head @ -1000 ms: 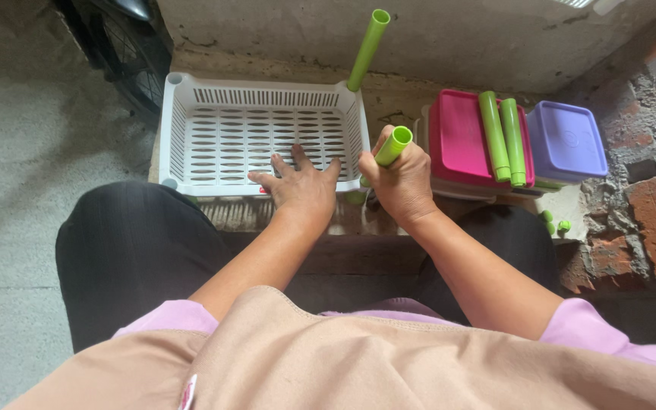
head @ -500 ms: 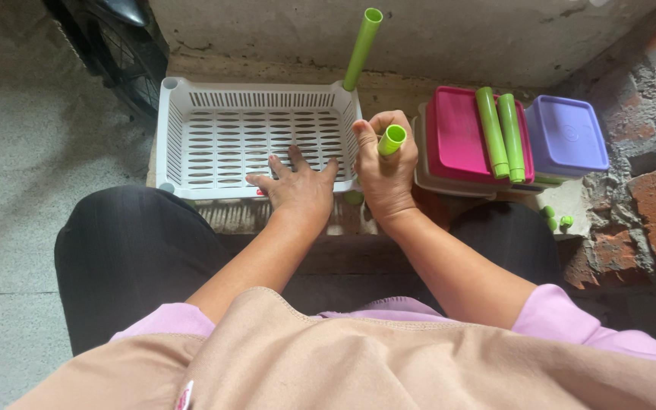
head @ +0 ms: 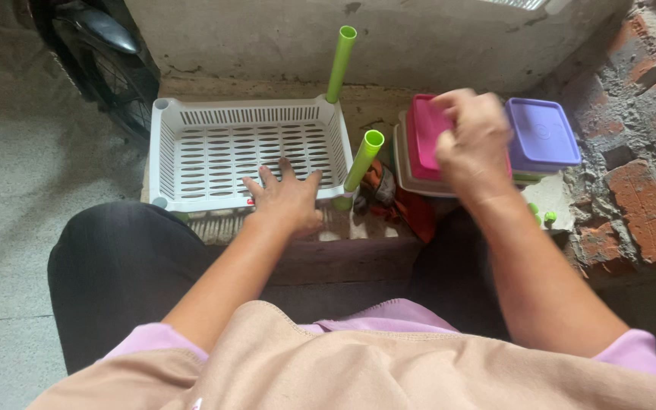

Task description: The person wipes a white plastic basket with a cloth, then inserts green plastic legs into the basket's corner sockets. The person stacks a second basket on top of the first, aligning the legs to form a two-tiered structure.

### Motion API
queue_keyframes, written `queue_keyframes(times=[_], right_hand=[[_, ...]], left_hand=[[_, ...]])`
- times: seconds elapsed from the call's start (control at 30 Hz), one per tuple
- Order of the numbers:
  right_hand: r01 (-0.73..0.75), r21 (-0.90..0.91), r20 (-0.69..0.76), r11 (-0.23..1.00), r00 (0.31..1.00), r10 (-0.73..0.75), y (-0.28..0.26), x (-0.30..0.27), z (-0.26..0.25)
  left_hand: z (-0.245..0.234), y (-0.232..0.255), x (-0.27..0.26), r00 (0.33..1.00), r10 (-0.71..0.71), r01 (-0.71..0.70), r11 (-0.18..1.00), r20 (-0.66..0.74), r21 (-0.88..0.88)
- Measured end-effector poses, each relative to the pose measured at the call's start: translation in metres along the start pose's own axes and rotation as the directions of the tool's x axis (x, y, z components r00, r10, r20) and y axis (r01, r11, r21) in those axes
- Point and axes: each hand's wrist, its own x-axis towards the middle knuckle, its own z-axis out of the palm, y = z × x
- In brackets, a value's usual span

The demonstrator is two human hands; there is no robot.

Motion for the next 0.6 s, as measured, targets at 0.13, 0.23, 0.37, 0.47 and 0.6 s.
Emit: queue_keyframes(times=[0.13, 0.23, 0.37, 0.47, 0.6], right_hand=[[-0.118, -0.361, 0.043, 0.925, 0.989, 0.142, 0.032, 0.020, -0.019], [-0.185, -0.341, 0.172, 0.922, 0.952, 0.254, 0.040, 0.029, -0.017], [-0.132, -0.336, 0.153, 0.933, 0.969, 0.193, 0.042, 0.027, -0.004], [-0.172, -0.268, 0.166, 0.948, 0.961, 0.221, 0.040, 0.030, 0.003], [-0.244, -0.213, 0.122, 0.946, 0.954, 0.274, 0.038, 0.048, -0.002]], left_hand=[[-0.018, -0.022, -0.016, 0.929, -0.035, -0.031, 0.984, -0.367, -0.173], [-0.034, -0.060, -0.024, 0.758, -0.245, 0.124, 0.964, -0.605, -0.236], [-0.032, -0.111, -0.029, 0.643, -0.614, 0.307, 0.755, -0.459, -0.580], [-0.014, -0.138, -0.029, 0.672, -0.607, 0.233, 0.716, -0.423, -0.658], [-0.003, -0.157, -0.029, 0.623, -0.634, 0.240, 0.712, -0.458, -0.660]])
